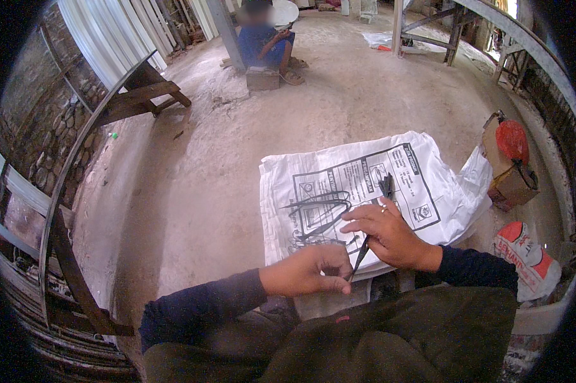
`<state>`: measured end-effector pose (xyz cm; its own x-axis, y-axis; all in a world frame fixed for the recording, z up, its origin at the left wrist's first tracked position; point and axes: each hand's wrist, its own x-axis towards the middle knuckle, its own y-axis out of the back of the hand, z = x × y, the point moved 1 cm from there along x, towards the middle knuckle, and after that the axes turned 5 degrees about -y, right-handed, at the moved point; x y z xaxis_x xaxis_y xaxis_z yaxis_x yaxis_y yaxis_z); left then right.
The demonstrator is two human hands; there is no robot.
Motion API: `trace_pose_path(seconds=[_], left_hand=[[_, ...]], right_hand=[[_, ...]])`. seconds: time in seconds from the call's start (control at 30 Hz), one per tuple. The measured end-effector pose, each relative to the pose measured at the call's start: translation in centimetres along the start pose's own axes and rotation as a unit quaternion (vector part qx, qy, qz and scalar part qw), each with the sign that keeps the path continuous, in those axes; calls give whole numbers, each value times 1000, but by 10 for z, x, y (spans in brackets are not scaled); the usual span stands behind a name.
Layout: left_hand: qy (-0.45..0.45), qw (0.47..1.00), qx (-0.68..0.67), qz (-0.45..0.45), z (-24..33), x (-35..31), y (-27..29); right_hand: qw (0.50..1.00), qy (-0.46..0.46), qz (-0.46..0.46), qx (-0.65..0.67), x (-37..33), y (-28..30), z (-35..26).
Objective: The person sits on the floor and repeatedly ties black cables into loops using their hands. They pick up a cable, form a loop, and secure it, then place it on a white sack before repeating the process with another cable.
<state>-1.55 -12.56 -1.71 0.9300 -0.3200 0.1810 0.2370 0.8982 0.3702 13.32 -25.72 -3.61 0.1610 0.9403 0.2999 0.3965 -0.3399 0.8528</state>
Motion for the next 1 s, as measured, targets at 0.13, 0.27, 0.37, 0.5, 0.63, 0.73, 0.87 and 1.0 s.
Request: trace_pose_path(seconds=[0.13, 0.27, 0.37, 0.5, 0.63, 0.73, 0.87, 1.0], left_hand=[[56, 995, 48, 62, -3, -6, 10], [169, 941, -161, 246, -23, -10, 20], [181, 931, -57, 312, -35, -13, 34], [166, 916, -1, 365, -40, -16, 39], [171, 901, 24, 399, -48, -18, 43], [175, 903, 89, 381, -47, -20, 44], [171, 922, 71, 341, -32, -12, 32], [172, 934, 71, 304, -27, -9, 27]], right_hand=[[994, -86, -44, 59, 2, 8, 2], [959, -142, -33, 243, -2, 4, 14], [914, -216, -72, 336, -3, 8, 13], [814, -236, -117, 517, -2, 1, 5], [788, -187, -199, 552, -1, 6, -4], [781, -107, -262, 557, -1, 8, -7], [812, -31, -303, 498, -3, 7, -4], [861, 5, -310, 402, -2, 12, -6]])
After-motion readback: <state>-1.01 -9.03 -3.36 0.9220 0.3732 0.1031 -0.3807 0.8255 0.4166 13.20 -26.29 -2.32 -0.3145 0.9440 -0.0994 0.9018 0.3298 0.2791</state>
